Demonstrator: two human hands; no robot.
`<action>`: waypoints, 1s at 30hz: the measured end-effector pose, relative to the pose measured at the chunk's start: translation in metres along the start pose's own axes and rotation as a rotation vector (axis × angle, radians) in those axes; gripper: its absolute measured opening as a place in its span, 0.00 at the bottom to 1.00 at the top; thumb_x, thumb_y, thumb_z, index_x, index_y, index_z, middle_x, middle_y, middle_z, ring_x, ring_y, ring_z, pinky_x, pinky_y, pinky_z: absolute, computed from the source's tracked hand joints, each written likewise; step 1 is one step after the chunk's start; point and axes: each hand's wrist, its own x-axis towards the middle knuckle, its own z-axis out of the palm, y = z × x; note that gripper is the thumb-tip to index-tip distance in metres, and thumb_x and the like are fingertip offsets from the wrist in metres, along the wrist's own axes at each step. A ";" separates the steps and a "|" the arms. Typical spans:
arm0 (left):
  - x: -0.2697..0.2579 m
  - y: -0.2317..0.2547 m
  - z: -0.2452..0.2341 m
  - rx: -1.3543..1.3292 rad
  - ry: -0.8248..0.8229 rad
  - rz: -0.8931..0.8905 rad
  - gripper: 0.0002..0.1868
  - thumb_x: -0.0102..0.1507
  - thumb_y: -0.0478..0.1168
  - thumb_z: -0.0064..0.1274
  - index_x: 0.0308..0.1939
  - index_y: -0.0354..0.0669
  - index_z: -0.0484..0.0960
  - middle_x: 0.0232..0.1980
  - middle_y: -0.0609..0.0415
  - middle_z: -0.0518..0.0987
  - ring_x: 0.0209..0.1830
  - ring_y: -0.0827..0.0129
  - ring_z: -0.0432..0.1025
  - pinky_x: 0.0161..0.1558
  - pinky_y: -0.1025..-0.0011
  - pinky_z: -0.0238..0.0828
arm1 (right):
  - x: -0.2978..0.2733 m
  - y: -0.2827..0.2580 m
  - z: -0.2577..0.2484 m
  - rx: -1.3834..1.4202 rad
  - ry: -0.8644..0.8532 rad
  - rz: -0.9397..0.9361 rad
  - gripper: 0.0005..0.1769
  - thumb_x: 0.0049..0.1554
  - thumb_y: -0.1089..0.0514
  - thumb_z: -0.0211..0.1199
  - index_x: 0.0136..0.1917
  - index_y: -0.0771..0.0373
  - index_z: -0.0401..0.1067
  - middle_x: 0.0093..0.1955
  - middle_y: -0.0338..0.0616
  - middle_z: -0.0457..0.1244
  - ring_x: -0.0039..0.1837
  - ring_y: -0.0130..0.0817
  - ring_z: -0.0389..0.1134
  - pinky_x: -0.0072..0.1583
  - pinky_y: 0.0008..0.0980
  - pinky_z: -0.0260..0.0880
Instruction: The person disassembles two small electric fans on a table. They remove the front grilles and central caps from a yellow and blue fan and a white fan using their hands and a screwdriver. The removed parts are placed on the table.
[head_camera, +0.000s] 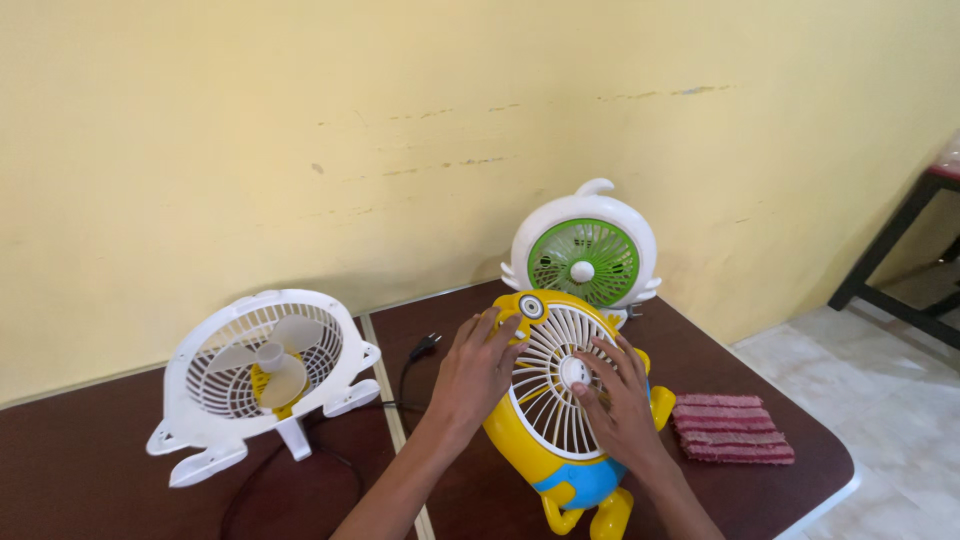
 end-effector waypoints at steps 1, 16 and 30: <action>-0.004 -0.001 -0.008 0.007 0.009 -0.004 0.19 0.63 0.41 0.58 0.57 0.39 0.81 0.61 0.36 0.77 0.60 0.42 0.72 0.56 0.53 0.74 | 0.002 -0.006 -0.001 0.022 -0.016 0.002 0.21 0.60 0.49 0.62 0.64 0.55 0.74 0.74 0.50 0.58 0.80 0.59 0.49 0.75 0.55 0.50; -0.120 -0.024 -0.171 0.194 0.010 -0.393 0.19 0.63 0.45 0.57 0.56 0.44 0.83 0.59 0.42 0.81 0.43 0.46 0.80 0.40 0.54 0.79 | 0.005 -0.133 0.058 0.155 -0.332 -0.301 0.22 0.59 0.43 0.63 0.61 0.55 0.76 0.74 0.49 0.55 0.81 0.60 0.43 0.75 0.65 0.41; -0.175 -0.029 -0.185 0.326 -0.121 -0.544 0.23 0.62 0.50 0.56 0.59 0.49 0.83 0.60 0.42 0.79 0.34 0.54 0.83 0.32 0.59 0.82 | -0.024 -0.150 0.087 0.202 -0.466 -0.353 0.23 0.61 0.43 0.61 0.62 0.58 0.75 0.75 0.48 0.55 0.83 0.56 0.42 0.76 0.59 0.43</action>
